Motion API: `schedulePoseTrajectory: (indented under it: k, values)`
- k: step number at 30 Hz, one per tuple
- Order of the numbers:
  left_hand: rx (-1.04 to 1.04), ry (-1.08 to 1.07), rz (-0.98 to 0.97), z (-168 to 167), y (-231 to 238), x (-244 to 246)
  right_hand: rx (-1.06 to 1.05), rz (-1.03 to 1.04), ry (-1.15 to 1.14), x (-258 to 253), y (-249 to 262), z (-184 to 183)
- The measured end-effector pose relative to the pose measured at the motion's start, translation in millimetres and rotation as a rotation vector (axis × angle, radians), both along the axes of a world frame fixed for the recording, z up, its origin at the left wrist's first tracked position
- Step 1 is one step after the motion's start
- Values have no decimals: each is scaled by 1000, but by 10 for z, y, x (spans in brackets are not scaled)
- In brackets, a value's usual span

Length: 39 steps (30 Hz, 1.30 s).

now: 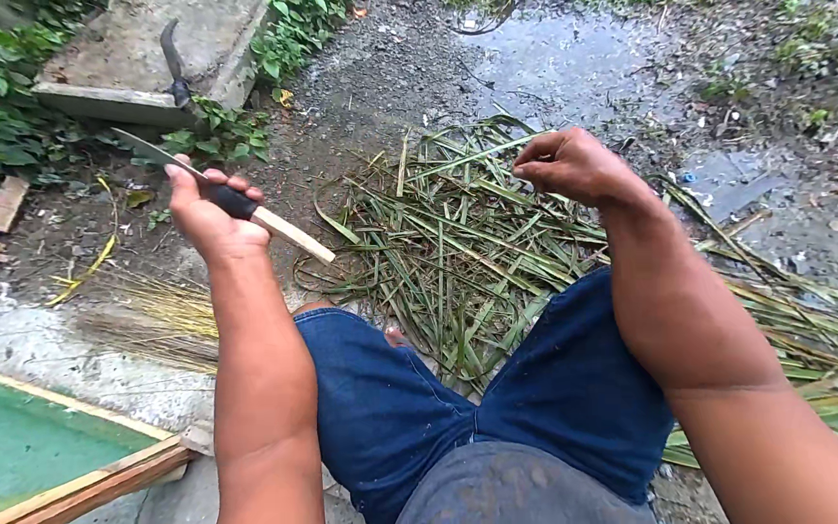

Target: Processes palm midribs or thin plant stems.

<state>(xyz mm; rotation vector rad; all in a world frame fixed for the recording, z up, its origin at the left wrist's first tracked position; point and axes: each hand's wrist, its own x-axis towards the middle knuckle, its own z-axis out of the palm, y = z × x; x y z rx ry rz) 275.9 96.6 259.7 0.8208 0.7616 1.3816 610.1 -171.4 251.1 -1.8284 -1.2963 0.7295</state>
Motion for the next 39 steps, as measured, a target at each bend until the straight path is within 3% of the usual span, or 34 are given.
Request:
schedulePoseTrajectory:
  k: [2,5,7,9,17,25,32,36,39]
  values:
    - [43,112,-82,24,-234,128,46,-19,71,-62,55,-8]
    - [122,350,-524,14,-850,452,95,59,141,-307,180,20]
    - [122,381,-788,-67,-1147,671,103,152,161,-484,260,14]
    - [88,345,-901,-144,-1230,781,100,225,162,-602,314,-5]
    - [80,144,-687,-81,-775,566,20,236,125,-455,258,-47]
    - [-1,291,-957,-203,-1217,838,101,191,157,-577,282,-49]
    - [70,176,-725,-62,-862,622,105,157,45,-463,196,-43]
    - [32,306,-887,-164,-1188,805,137,138,53,-562,257,-75]
    - [37,307,-924,-153,-1149,804,188,151,88,-540,251,-62]
